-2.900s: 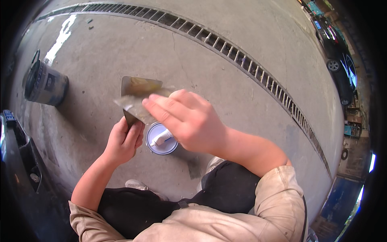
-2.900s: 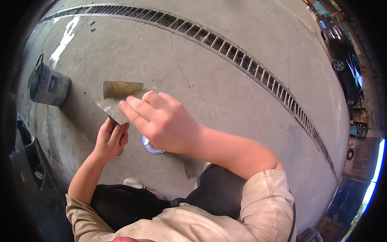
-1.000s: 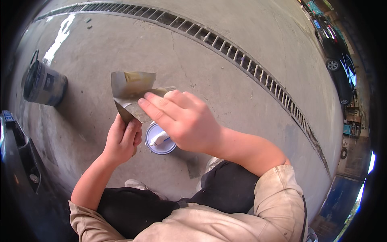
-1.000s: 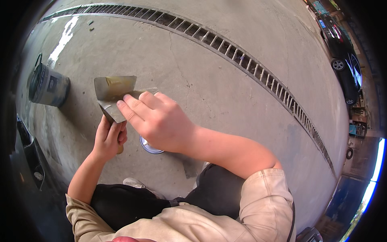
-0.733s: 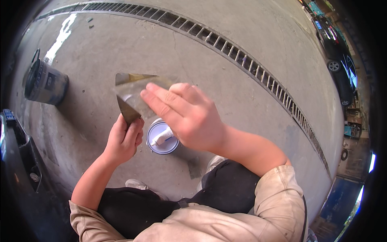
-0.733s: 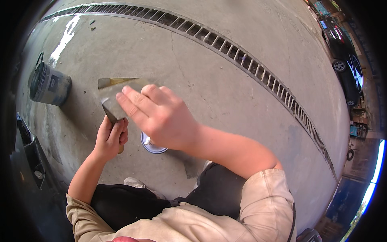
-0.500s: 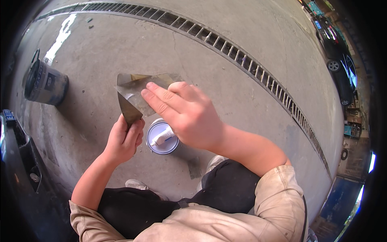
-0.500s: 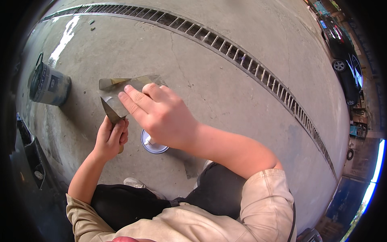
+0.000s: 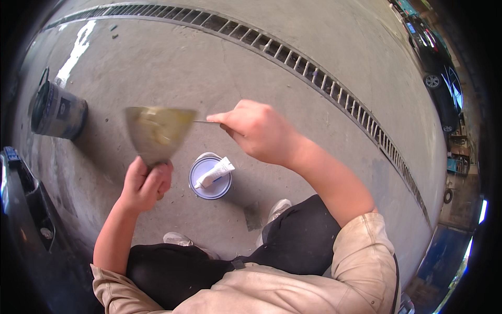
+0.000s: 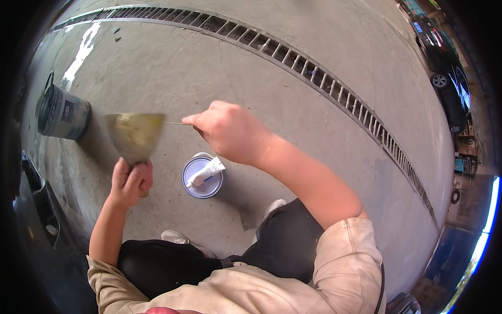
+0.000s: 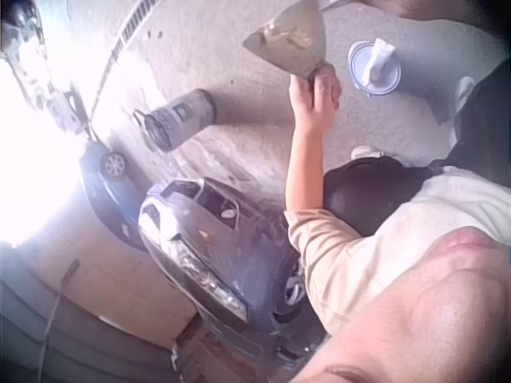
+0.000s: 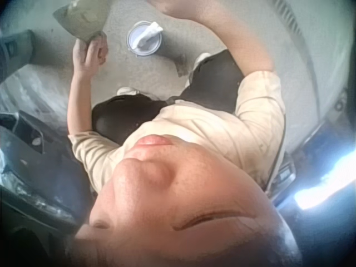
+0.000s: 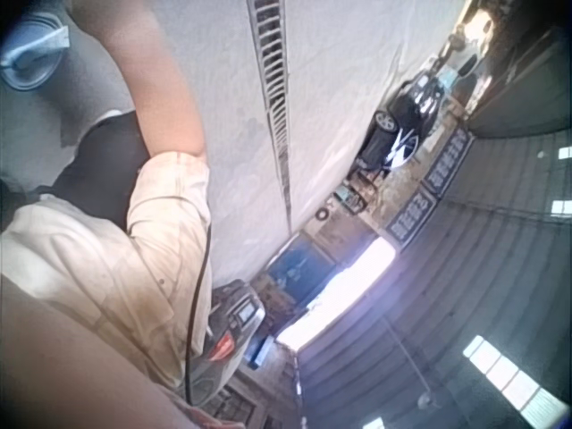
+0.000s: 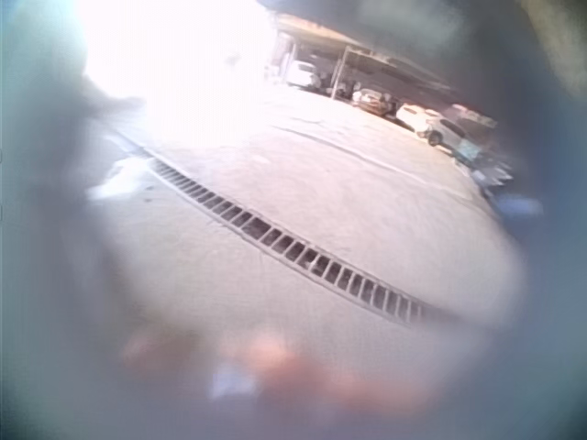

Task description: The person mixes a yellow paste on a metal mixing board using a spreader, then applies the paste to the front bumper of a dark gray car. The person smooths the paste over the surface with the spreader.

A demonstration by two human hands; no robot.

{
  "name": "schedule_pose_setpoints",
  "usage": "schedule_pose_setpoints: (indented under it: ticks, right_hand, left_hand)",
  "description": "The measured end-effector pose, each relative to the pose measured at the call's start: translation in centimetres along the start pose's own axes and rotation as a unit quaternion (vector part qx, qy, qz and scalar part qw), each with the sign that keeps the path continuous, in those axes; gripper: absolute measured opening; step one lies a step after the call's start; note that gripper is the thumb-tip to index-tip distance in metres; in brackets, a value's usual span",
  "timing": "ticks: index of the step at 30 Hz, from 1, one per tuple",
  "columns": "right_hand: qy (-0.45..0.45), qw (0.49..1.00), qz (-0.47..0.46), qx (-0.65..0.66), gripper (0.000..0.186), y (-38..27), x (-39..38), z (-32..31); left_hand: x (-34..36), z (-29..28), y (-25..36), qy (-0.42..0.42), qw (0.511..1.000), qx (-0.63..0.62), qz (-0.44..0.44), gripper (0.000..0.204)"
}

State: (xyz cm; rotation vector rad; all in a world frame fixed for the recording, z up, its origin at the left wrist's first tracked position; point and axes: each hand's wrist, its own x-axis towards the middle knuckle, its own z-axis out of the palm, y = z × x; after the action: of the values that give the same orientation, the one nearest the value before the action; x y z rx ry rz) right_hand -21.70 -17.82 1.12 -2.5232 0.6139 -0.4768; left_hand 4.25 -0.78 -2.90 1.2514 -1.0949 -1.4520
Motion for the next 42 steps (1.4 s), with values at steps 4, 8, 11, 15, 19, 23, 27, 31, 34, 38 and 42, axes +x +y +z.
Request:
schedule_pose_setpoints:
  ticks: [4, 8, 11, 15, 19, 23, 27, 31, 34, 38, 42]
  right_hand:
    - [-0.018, 0.926, 0.238, 0.292, 0.019, -1.5, -0.6, 1.9]
    - [0.050, 0.753, 0.241, 0.611, 0.026, -3.2, -0.5, 3.1]
    - [0.088, 0.612, 0.282, 0.734, 0.022, -4.0, -0.3, 2.0]
    - [0.186, 0.665, 0.184, 0.700, 0.019, -4.1, -0.4, -0.6]
    - [0.307, 0.932, -0.086, 0.172, 0.030, -2.5, -0.4, -1.6]
    - [0.202, 0.956, -0.211, 0.014, 0.047, -0.8, -0.3, -0.6]
    - [0.091, 0.993, -0.055, -0.055, 0.047, 0.2, -0.8, -1.1]
    - [0.246, 0.950, -0.081, -0.177, 0.045, -1.3, -0.6, -1.0]
    - [0.178, 0.945, -0.182, -0.206, 0.045, -3.5, -0.9, 0.1]
    - [0.220, 0.948, -0.162, -0.161, 0.048, -4.3, -0.7, 0.9]
    - [0.172, 0.949, -0.194, -0.182, 0.047, -3.8, -0.3, 1.2]
  left_hand:
    - [1.5, 0.5, -1.5, 0.074, 0.922, 0.322, 0.205, 0.040]
    - [3.0, 0.9, -3.1, 0.092, 0.809, 0.495, 0.304, 0.086]
    - [3.3, 1.0, -3.2, 0.136, 0.808, 0.501, 0.279, 0.077]
    - [2.7, 1.4, -2.1, 0.112, 0.948, 0.285, 0.085, 0.027]
    - [1.6, 1.6, -0.7, -0.034, 0.995, -0.022, -0.093, 0.016]
    - [0.7, 1.6, 0.3, -0.067, 0.992, -0.061, -0.087, 0.014]
    - [0.8, 1.9, 0.7, -0.051, 0.994, -0.091, -0.038, 0.011]
    - [1.3, 3.0, 0.5, 0.027, 0.982, -0.177, -0.059, 0.009]
    - [1.5, 3.4, 0.2, 0.037, 0.992, -0.115, -0.042, 0.007]
    - [1.6, 3.4, 0.1, 0.044, 0.996, -0.054, -0.046, 0.007]
    - [1.5, 3.3, 0.1, 0.050, 0.996, -0.054, -0.052, 0.007]
